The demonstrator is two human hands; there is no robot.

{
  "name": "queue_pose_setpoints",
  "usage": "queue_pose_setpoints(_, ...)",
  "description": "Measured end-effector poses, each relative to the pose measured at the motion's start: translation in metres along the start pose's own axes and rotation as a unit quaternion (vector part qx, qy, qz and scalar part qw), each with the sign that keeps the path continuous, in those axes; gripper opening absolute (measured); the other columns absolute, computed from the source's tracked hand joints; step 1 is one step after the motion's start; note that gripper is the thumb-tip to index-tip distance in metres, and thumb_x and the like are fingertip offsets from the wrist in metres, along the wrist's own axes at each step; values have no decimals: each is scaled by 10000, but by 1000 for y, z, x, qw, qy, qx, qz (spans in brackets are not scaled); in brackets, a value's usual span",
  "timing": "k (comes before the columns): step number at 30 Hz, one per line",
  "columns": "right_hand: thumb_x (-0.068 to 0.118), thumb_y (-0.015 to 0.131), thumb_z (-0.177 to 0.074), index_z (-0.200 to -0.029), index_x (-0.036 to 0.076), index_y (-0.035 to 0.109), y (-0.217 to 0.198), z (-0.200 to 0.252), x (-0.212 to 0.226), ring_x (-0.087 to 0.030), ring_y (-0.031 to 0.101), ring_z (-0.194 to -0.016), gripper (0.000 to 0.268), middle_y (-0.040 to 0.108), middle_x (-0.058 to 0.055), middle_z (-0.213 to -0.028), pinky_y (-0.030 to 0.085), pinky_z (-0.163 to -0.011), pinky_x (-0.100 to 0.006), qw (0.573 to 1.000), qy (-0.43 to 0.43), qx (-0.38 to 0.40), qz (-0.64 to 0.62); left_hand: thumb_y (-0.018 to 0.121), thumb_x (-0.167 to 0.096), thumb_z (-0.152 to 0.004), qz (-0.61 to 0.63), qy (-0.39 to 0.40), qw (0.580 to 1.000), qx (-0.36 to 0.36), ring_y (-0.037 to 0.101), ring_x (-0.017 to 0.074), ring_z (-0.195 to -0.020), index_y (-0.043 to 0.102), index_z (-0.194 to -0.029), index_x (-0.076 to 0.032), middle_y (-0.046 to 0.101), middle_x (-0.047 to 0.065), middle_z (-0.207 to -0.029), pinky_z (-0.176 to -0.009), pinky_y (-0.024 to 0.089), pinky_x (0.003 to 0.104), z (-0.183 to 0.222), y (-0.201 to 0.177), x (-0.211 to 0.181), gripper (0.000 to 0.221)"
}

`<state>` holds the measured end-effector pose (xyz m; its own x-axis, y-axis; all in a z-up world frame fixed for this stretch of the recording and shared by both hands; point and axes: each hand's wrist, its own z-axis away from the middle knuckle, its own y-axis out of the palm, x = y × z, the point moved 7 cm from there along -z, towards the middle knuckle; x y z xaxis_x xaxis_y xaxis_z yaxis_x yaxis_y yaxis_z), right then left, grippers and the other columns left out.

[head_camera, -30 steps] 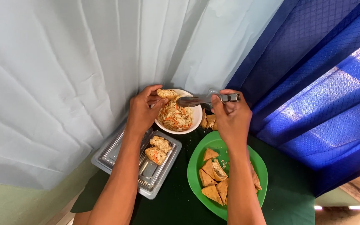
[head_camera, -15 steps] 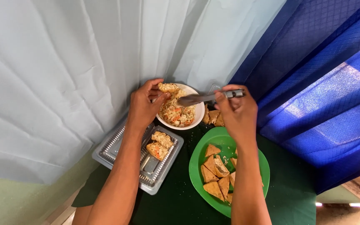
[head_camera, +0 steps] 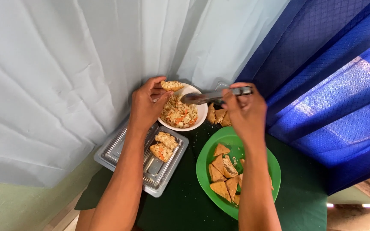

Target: The person is manually filling fried tofu puffs with a mixture of vegetables and noodles using metal tongs, then placing the filled puffs into a plastic container.

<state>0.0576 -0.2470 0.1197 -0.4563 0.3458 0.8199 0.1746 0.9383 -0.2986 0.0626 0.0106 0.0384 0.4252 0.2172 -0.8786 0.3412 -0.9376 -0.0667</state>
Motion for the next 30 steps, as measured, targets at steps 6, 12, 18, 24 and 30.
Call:
queue_pose_setpoints(6,254,731,-923,-1046,13,662,-1,-2,-22,-239,753,-684,279,731,-229,-792,648,-606,-333,991,119,-3,57,812,-65,-885,-17,-8,1000,-16,725,438,-1004,659,-1268,18,683,326,-1036,-854,601,474,2,-4,-3,420)
queue_pose_setpoints(12,174,723,-911,-1075,-26,635,51,18,-16,-265,751,-792,274,716,-229,-867,667,-730,-405,978,192,17,-79,819,-79,-882,-22,-17,1000,-14,737,398,-1010,672,-1274,-21,694,302,-1048,-862,589,469,1,-5,-2,422)
queue_pose_setpoints(18,129,743,-907,-1015,32,684,51,18,5,-162,708,-658,157,700,-157,-700,646,-614,-306,997,69,21,-1,816,-89,-892,-31,-15,999,-17,733,418,-1009,669,-1270,-12,702,304,-1045,-855,589,474,1,-5,1,413)
queue_pose_setpoints(24,72,706,-951,-1037,44,686,13,6,18,-204,670,-591,92,717,-174,-708,560,-538,-326,996,-16,-10,86,817,-84,-882,-27,-16,999,-15,733,416,-1006,672,-1264,-17,700,307,-1050,-850,594,446,-1,-7,7,415)
queue_pose_setpoints(30,54,731,-927,-1047,19,690,22,7,19,-248,691,-598,132,713,-209,-715,536,-529,-377,995,-40,16,87,828,-85,-867,-32,-16,999,-18,740,403,-987,681,-1255,-20,703,300,-1047,-855,595,437,0,-6,4,420)
